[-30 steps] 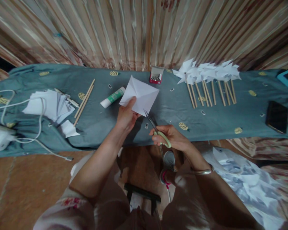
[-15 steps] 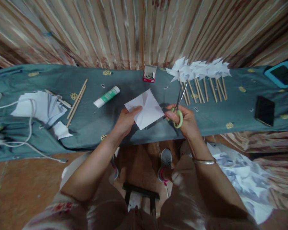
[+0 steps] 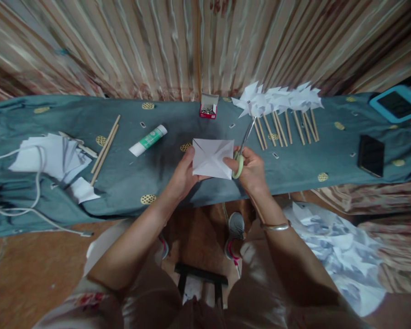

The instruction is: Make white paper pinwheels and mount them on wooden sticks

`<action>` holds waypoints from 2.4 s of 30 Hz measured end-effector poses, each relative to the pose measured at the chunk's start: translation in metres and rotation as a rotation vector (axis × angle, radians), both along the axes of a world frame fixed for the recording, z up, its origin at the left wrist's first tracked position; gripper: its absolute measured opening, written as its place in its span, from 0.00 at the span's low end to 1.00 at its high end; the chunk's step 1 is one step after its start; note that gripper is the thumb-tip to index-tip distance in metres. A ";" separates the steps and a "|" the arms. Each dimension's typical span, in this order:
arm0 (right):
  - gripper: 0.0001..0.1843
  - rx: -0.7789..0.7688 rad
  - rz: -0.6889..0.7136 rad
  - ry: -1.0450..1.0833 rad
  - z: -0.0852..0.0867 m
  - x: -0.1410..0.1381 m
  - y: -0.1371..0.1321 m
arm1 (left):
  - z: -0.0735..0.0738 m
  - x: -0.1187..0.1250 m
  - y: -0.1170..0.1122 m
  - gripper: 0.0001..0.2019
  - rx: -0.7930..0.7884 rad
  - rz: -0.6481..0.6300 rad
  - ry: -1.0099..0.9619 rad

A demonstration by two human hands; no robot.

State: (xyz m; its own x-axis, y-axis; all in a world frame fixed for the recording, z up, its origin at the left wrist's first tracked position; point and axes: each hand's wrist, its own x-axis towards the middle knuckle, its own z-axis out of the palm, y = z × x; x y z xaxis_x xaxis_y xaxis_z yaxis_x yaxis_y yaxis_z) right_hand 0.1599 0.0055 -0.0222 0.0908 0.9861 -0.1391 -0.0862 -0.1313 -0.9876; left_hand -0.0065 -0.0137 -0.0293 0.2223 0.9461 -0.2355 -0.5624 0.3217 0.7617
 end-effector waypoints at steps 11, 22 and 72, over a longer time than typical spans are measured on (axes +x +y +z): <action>0.23 0.008 -0.052 0.021 -0.001 -0.019 -0.002 | -0.011 0.021 -0.007 0.17 0.059 0.180 0.275; 0.25 -0.015 0.065 0.061 -0.003 -0.025 -0.008 | -0.012 0.008 0.007 0.18 0.044 0.402 0.315; 0.24 -0.253 0.692 -0.003 -0.001 -0.012 -0.029 | 0.000 -0.010 0.020 0.17 0.009 0.522 0.287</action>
State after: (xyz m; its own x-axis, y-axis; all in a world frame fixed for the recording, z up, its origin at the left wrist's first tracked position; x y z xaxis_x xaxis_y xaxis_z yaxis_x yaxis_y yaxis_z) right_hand 0.1481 -0.0238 -0.0236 -0.5400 0.7556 -0.3707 0.1017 -0.3787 -0.9199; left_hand -0.0168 0.0058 -0.0295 -0.3441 0.9155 -0.2085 -0.4155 0.0507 0.9082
